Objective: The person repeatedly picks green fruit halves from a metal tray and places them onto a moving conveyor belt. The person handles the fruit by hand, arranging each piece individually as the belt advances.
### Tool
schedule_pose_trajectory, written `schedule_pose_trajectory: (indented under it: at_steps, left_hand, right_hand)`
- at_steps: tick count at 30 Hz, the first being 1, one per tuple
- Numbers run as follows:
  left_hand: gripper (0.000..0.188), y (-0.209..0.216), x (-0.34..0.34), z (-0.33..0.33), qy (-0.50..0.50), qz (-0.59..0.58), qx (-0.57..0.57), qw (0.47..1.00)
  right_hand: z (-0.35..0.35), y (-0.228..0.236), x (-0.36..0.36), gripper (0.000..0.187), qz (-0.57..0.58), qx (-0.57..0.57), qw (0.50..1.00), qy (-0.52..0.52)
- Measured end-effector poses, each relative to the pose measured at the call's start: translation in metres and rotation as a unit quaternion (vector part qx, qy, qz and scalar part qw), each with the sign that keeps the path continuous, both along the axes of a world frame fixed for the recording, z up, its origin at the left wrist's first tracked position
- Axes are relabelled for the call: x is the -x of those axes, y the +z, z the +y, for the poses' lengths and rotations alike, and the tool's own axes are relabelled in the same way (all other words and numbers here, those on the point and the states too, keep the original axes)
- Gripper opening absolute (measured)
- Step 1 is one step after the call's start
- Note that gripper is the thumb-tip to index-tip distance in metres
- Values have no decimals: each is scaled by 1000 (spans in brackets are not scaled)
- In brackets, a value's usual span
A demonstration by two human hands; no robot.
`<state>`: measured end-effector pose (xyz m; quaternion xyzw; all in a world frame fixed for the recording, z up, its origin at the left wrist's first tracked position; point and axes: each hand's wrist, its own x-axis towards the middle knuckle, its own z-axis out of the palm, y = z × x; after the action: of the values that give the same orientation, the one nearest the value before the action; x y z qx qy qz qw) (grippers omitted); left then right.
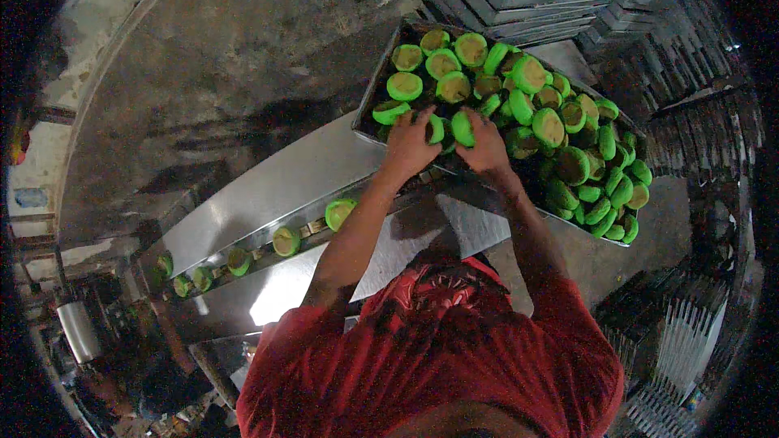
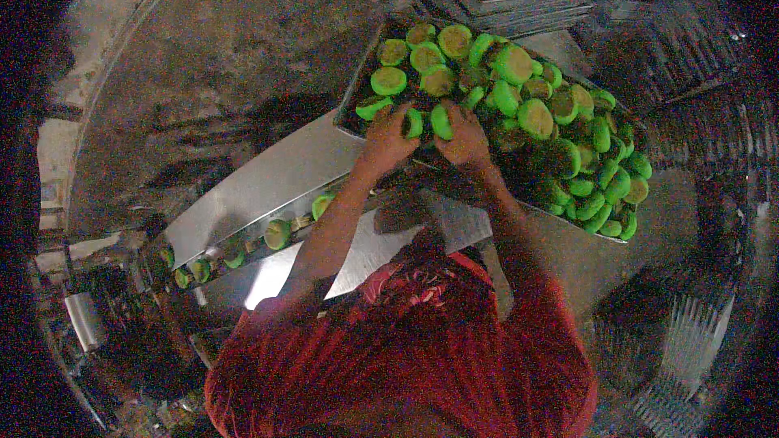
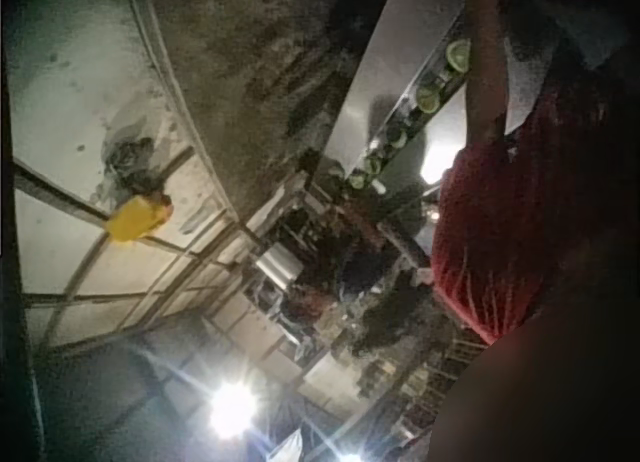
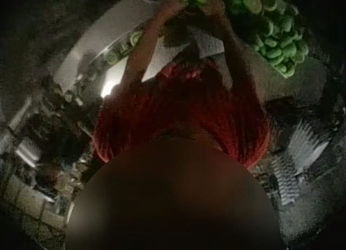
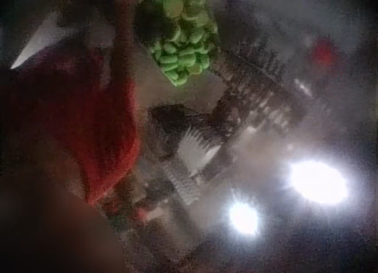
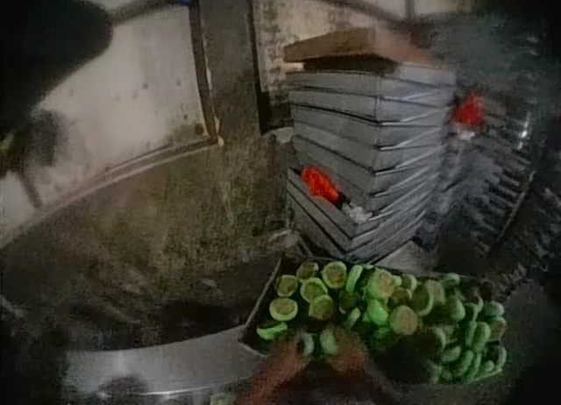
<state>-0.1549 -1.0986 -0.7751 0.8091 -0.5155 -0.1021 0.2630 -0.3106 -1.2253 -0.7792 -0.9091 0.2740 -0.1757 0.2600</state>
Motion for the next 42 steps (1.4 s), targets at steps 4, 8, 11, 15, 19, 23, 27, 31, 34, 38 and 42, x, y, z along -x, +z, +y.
schedule_pose_trajectory:
  at_steps: [4,8,11,15,19,23,27,31,34,38,42]
  left_hand:
    - [76,-7,14,82,79,-11,86,993]
    - [66,-72,45,162,62,-127,-52,989]
    - [48,-66,39,165,130,-110,-10,985]
    - [40,-16,-22,97,137,12,176,975]
    - [46,-7,-54,5,99,-161,140,972]
    - [44,-27,-93,-15,66,-47,-25,996]
    - [36,12,-74,13,134,93,159,974]
    - [36,21,-13,72,188,112,315,924]
    - [41,-27,28,124,118,-71,201,970]
    - [35,-59,51,168,39,-123,53,990]
    - [26,-44,11,152,177,-5,141,974]
  right_hand:
    - [13,-8,15,60,-342,-681,645,-66]
    - [58,-42,10,54,-75,-203,973,-84]
    - [104,-1,-13,56,-32,-188,980,60]
    - [137,-91,-39,50,91,13,996,7]
    - [112,-90,-50,42,163,-17,981,100]
    - [83,-13,-46,45,-10,29,992,122]
    - [30,5,-44,56,75,262,960,61]
    - [8,-41,-49,59,81,139,984,82]
    - [12,-14,-46,54,-156,-185,967,80]
    - [41,15,-39,48,-143,-228,960,76]
    - [91,21,-29,43,-80,-212,972,66]
